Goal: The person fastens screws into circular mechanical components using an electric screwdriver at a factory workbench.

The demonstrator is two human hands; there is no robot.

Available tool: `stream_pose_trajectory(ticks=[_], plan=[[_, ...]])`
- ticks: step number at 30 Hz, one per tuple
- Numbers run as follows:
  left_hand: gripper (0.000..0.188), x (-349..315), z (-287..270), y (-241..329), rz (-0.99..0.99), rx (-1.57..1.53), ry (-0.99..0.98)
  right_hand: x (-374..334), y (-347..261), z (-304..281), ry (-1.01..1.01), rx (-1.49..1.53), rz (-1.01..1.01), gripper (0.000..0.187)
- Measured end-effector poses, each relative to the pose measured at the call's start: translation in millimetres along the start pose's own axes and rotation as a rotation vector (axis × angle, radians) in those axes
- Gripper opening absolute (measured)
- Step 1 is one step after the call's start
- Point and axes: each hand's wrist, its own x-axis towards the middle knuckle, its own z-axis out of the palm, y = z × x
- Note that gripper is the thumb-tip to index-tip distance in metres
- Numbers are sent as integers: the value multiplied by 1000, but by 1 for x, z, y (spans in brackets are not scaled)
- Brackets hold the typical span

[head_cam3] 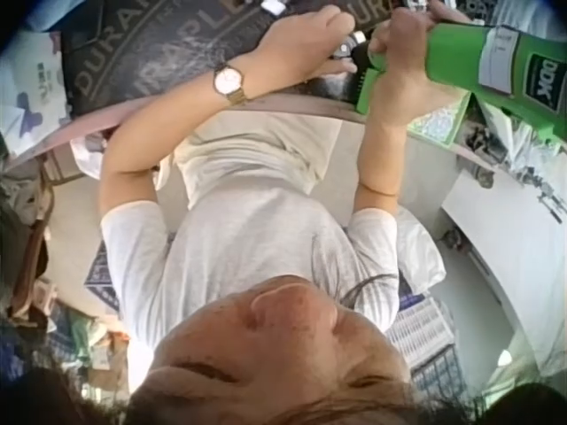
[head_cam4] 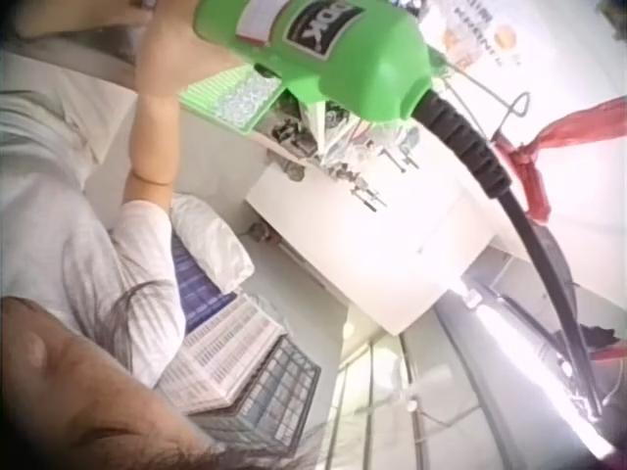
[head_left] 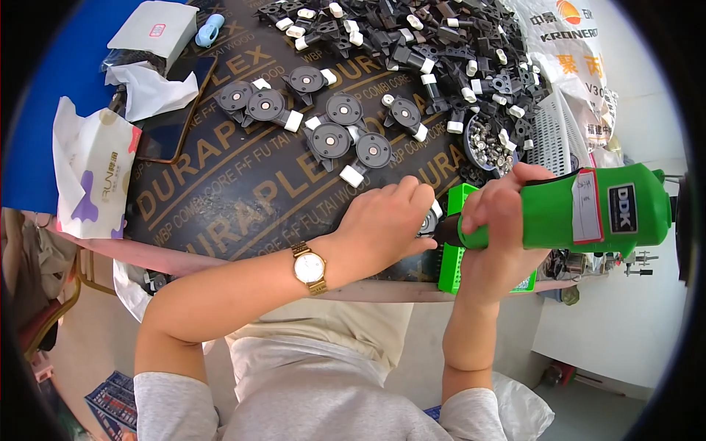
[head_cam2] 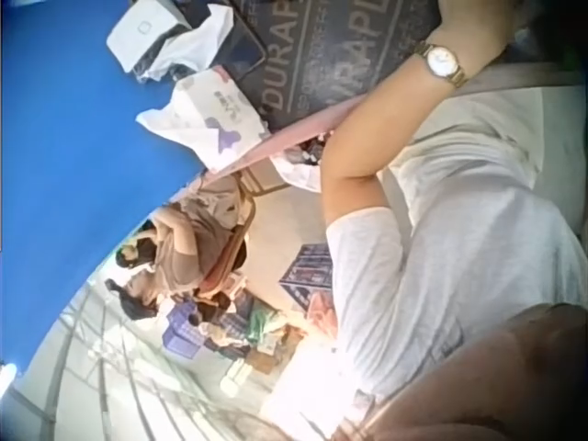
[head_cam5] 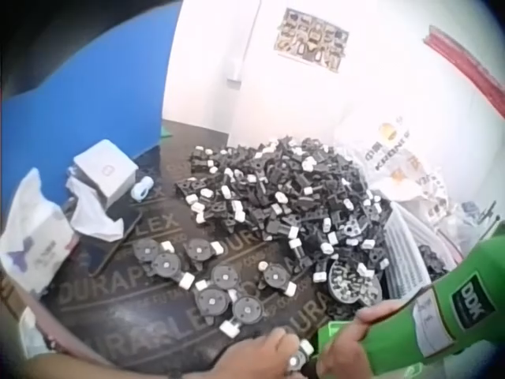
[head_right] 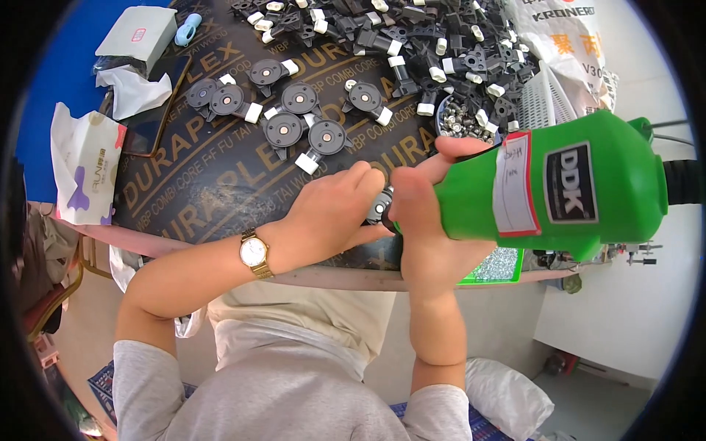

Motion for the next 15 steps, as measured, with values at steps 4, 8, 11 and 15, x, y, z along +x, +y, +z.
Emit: stream_pose_trajectory(ticks=[4,8,11,15], plan=[[46,-3,-8,6,-87,19,-112,7,-11,-21,-94,262,-85,46],[41,-27,-54,15,-33,98,-290,28,-5,-61,35,242,-187,42],[37,-66,-122,20,-109,-170,-536,37,14,-87,47,221,-188,34],[30,-162,-180,4,-824,-266,-473,36,30,-90,61,106,-128,35]])
